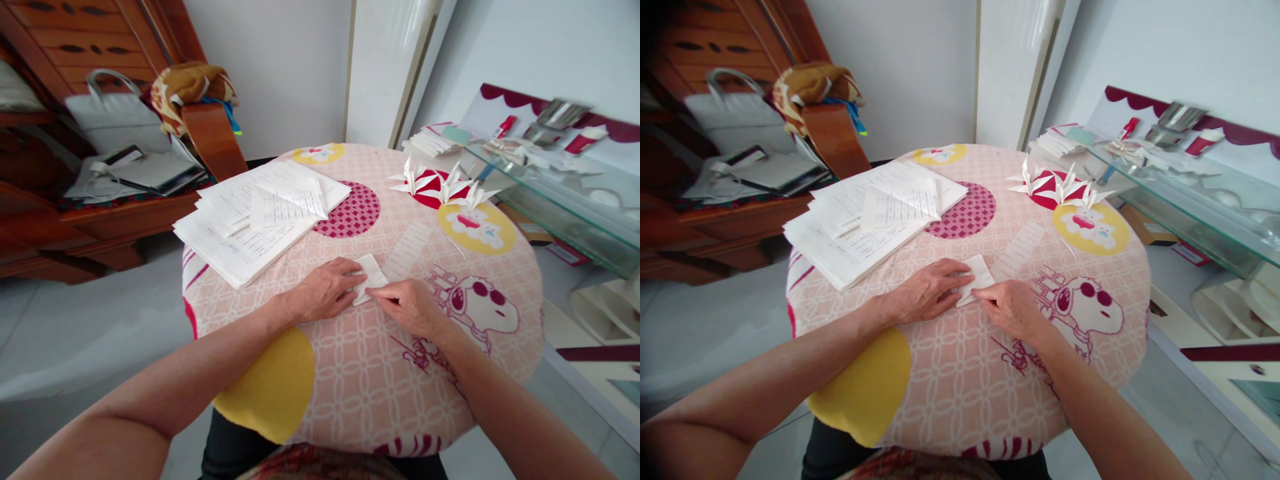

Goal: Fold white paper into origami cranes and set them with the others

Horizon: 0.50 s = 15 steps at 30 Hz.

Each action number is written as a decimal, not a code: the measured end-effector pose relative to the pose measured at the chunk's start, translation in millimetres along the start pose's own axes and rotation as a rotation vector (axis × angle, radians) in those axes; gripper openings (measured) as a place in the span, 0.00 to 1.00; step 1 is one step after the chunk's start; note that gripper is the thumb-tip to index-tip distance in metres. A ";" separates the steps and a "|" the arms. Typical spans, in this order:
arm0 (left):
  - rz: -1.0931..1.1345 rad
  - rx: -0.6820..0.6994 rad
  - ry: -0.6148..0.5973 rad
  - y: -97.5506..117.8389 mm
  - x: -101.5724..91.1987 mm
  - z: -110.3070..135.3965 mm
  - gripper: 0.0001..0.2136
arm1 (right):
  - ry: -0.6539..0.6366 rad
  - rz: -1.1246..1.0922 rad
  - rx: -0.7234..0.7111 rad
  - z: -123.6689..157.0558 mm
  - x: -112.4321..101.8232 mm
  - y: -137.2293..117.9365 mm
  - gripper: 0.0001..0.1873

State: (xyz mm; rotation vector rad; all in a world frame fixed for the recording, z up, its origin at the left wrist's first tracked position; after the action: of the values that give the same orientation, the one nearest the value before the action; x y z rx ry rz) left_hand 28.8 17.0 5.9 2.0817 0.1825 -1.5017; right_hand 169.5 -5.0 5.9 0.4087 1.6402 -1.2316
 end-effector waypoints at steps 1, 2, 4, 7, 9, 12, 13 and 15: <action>-0.003 0.000 0.001 -0.2 0.1 0.0 0.17 | -0.009 -0.001 0.007 0.0 0.9 -0.2 0.16; -0.006 0.000 0.001 -0.3 0.2 0.0 0.17 | -0.017 -0.003 0.012 0.0 1.7 -0.6 0.17; -0.015 0.003 -0.001 -0.3 0.3 -0.1 0.17 | -0.028 -0.009 0.014 0.1 3.0 -2.4 0.17; -0.022 0.008 -0.006 0.3 0.1 -0.3 0.17 | -0.049 -0.013 0.010 0.1 4.2 -6.9 0.16; -0.017 0.013 -0.004 1.0 -0.5 -0.5 0.17 | -0.069 -0.010 0.008 0.2 5.2 -10.2 0.16; -0.014 0.017 0.006 1.9 -1.4 -0.6 0.17 | -0.090 -0.013 0.007 0.6 6.7 -13.6 0.15; -0.016 0.017 0.009 2.0 -1.5 -0.6 0.17 | -0.096 -0.019 0.006 0.7 7.4 -14.4 0.15; -0.021 0.018 0.014 2.1 -1.6 -0.6 0.16 | -0.109 -0.038 -0.001 1.0 9.1 -16.1 0.14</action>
State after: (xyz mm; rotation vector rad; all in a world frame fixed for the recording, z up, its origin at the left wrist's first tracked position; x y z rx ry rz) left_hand 29.6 15.8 8.2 2.1111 0.1969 -1.5065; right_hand 154.2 -15.1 6.6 0.3059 1.5621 -1.2602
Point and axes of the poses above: each hand's wrist, its own z-axis away from the middle knuckle, its own x-axis out of the palm, y = z × x, the point moved 7 cm from there along -z, towards the middle knuckle, and after that the axes turned 6 degrees about -y, right-handed, at the moved point
